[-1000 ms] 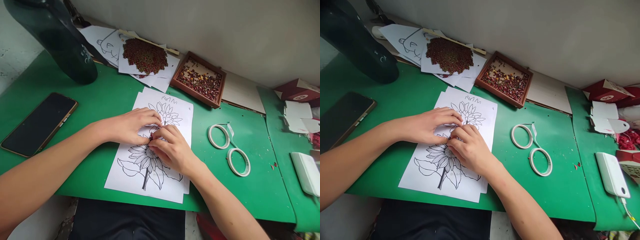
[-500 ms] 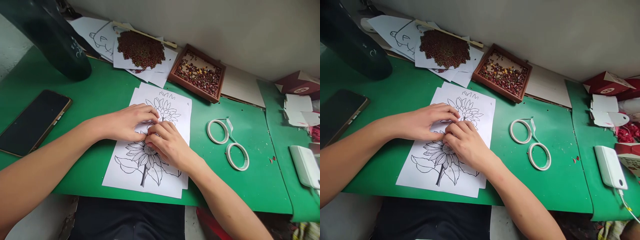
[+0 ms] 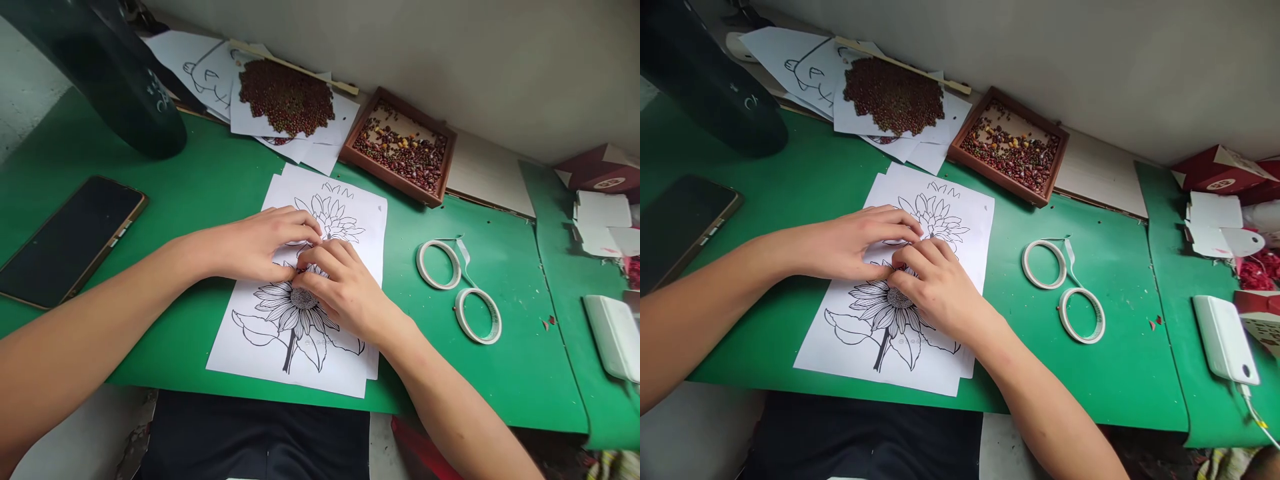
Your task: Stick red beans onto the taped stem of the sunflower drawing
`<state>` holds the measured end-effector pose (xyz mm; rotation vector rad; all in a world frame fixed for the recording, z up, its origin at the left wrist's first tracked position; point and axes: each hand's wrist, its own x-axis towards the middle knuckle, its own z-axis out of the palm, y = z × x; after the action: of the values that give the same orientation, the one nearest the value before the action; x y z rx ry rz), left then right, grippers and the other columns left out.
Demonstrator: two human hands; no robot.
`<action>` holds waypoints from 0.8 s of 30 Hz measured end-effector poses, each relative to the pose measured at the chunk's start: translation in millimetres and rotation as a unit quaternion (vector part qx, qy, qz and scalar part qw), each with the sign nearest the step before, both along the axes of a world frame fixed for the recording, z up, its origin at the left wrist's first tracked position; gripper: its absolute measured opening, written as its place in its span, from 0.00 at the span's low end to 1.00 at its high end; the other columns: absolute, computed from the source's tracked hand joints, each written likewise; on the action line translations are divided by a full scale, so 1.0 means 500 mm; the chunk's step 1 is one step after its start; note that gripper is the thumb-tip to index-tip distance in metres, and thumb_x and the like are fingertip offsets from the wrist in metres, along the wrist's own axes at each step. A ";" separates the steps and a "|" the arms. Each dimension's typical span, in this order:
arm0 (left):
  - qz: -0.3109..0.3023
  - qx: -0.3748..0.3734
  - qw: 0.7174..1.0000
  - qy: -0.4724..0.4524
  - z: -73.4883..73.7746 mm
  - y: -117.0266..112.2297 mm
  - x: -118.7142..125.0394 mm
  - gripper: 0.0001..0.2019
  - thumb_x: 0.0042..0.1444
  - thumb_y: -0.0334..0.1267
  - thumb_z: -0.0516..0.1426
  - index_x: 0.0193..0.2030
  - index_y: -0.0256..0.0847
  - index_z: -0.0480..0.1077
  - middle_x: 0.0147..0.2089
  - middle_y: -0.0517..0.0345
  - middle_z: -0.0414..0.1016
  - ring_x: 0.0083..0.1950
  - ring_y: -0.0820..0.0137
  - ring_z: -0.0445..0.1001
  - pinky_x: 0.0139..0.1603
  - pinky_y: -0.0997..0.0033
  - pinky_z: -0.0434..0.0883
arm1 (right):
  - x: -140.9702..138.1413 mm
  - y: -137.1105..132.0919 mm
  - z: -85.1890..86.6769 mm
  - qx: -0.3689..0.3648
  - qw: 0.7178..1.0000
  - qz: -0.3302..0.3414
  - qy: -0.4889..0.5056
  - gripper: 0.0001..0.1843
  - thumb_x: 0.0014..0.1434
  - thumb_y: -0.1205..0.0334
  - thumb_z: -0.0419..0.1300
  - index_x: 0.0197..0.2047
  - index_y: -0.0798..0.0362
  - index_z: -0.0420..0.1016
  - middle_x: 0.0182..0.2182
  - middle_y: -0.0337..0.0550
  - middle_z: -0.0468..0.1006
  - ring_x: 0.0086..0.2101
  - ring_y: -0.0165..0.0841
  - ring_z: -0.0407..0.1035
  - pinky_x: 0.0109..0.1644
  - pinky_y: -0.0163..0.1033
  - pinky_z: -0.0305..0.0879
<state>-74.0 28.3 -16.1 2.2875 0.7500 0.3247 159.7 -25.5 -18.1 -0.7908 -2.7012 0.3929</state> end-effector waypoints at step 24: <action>0.101 0.072 0.992 0.031 0.012 0.007 -0.007 0.17 0.67 0.38 0.58 0.61 0.46 0.73 0.63 0.51 0.73 0.67 0.56 0.66 0.66 0.52 0.67 | 0.034 0.010 0.022 0.012 0.969 -0.170 0.176 0.16 0.67 0.78 0.56 0.49 0.46 0.71 0.45 0.46 0.75 0.45 0.40 0.71 0.47 0.50 0.70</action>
<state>-77.5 31.7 -10.3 2.3694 1.0220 0.4144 176.5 -20.7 -7.3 -1.0446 -2.1890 0.3764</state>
